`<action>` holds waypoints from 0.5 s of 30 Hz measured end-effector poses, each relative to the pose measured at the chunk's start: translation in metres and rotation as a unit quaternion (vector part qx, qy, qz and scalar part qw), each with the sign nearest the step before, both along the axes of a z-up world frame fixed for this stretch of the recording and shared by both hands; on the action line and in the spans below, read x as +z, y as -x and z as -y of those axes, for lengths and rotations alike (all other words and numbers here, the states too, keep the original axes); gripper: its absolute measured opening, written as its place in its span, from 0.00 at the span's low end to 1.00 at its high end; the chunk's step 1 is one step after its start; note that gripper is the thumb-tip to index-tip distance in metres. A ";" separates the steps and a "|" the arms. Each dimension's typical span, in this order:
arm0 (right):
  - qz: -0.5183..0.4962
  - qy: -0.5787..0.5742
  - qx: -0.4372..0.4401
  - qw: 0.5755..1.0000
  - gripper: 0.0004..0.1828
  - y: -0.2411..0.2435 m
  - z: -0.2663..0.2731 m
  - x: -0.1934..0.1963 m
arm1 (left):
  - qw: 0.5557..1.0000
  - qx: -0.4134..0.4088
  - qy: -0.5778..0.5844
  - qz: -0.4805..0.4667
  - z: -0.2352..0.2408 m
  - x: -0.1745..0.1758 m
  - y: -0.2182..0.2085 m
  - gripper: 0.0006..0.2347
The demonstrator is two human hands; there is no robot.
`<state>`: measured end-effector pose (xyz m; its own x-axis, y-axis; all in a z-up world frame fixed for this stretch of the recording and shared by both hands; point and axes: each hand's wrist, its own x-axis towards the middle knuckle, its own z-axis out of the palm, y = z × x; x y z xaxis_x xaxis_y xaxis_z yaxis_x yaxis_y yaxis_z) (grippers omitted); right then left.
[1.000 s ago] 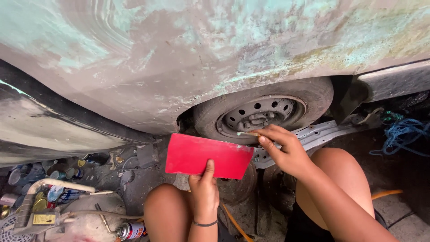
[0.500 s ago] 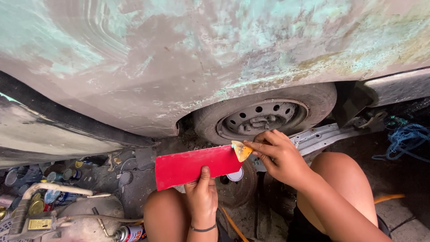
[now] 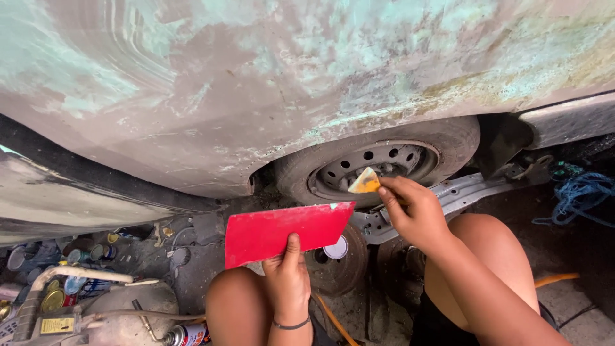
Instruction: The person is applying a light-colored body filler to the lower side panel of a car using a red plastic spreader and a small yellow scraper. They scoop the filler from the spreader and smooth it onto the car's surface near the wheel well.
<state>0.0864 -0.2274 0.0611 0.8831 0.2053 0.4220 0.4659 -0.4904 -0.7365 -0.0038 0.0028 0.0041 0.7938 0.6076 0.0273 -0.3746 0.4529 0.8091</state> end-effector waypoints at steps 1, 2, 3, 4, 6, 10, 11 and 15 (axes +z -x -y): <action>0.000 0.000 0.001 1.000 0.14 0.001 -0.001 0.005 | 1.000 0.001 0.000 0.000 0.000 0.002 -0.001 0.19; -0.033 0.012 0.001 0.999 0.14 0.003 -0.002 0.009 | 1.000 0.018 0.011 -0.021 0.000 0.003 -0.001 0.19; -0.067 0.025 0.001 0.997 0.14 0.005 -0.003 0.013 | 0.998 0.035 0.022 -0.043 0.000 0.004 -0.001 0.19; -0.067 0.024 0.001 0.997 0.14 0.006 -0.003 0.011 | 0.998 0.034 0.022 -0.043 0.000 0.007 0.001 0.19; -0.096 0.101 -0.015 0.990 0.13 0.007 -0.004 0.008 | 1.000 0.022 0.016 -0.015 0.001 0.011 0.004 0.20; -0.118 0.115 -0.032 0.986 0.13 0.016 -0.009 0.012 | 0.999 0.027 0.020 -0.018 0.001 0.001 0.012 0.18; -0.125 0.124 -0.034 0.984 0.13 0.018 -0.011 0.012 | 0.999 0.023 0.020 -0.010 0.001 0.000 0.013 0.18; -0.133 0.123 -0.040 0.983 0.13 0.023 -0.012 0.012 | 1.000 0.008 0.023 -0.006 0.000 -0.003 0.020 0.18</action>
<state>0.0630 -0.2150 0.0731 0.9730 0.1976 0.1196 0.2252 -0.6963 -0.6815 -0.0237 0.0024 0.0012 0.7840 0.6207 -0.0104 -0.3728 0.4841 0.7916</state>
